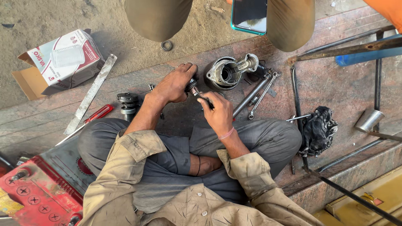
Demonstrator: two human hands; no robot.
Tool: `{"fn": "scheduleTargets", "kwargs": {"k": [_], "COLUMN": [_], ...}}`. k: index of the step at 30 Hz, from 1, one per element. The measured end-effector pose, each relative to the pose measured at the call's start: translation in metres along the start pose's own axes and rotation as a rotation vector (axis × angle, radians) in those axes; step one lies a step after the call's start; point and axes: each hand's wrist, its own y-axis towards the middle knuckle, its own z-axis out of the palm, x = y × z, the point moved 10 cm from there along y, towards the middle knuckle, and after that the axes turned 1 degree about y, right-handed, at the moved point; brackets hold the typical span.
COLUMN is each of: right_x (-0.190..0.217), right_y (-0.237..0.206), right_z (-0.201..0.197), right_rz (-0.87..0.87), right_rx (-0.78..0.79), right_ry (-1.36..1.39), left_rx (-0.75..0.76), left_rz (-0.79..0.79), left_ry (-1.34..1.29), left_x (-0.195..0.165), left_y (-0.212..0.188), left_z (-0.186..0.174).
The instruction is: The person sits on the floor of a repair workshop and works on a motorcycle wheel hub assembly placed on the ground. They hold a small component in one hand and a cordless drill-style tool in the other, repeatedly operating the tool on the part and repositioning it against the hub throughout the episode.
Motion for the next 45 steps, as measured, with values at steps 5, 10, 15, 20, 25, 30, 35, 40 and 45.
{"fn": "scheduleTargets", "kwargs": {"k": [5,10,15,20,25,30,35,40,45], "right_x": [0.007,0.003,0.009,0.008,0.007,0.008,0.004,0.003,0.002], "right_y": [-0.001,0.0,-0.001,-0.001,-0.004,-0.004,-0.001,0.0,-0.001], "right_z": [-0.002,-0.001,-0.003,0.0,-0.004,-0.01,-0.005,-0.002,-0.004], "right_rz": [-0.057,-0.007,-0.057,-0.035,-0.021,-0.031,-0.006,-0.01,0.003], "right_rx": [-0.021,-0.002,-0.014,-0.014,0.008,-0.043,-0.02,-0.017,-0.004], "right_ry": [-0.006,-0.019,0.007,-0.003,0.0,0.029,0.036,0.039,0.03], "left_rx": [-0.02,-0.018,0.032,-0.041,0.034,0.009,-0.025,0.008,0.0], "left_rz": [0.024,0.023,-0.043,0.032,-0.035,-0.009,0.019,-0.016,-0.008], "left_ry": [0.006,-0.002,-0.013,-0.028,-0.009,-0.022,-0.007,-0.009,-0.001], "left_x": [-0.002,-0.008,-0.005,-0.014,-0.008,-0.01,-0.01,-0.006,-0.007], "left_y": [0.0,0.0,-0.001,0.0,0.0,-0.001,-0.001,-0.001,-0.001], "left_z": [-0.003,-0.006,-0.007,-0.016,-0.01,-0.012,-0.013,-0.008,-0.009]}}
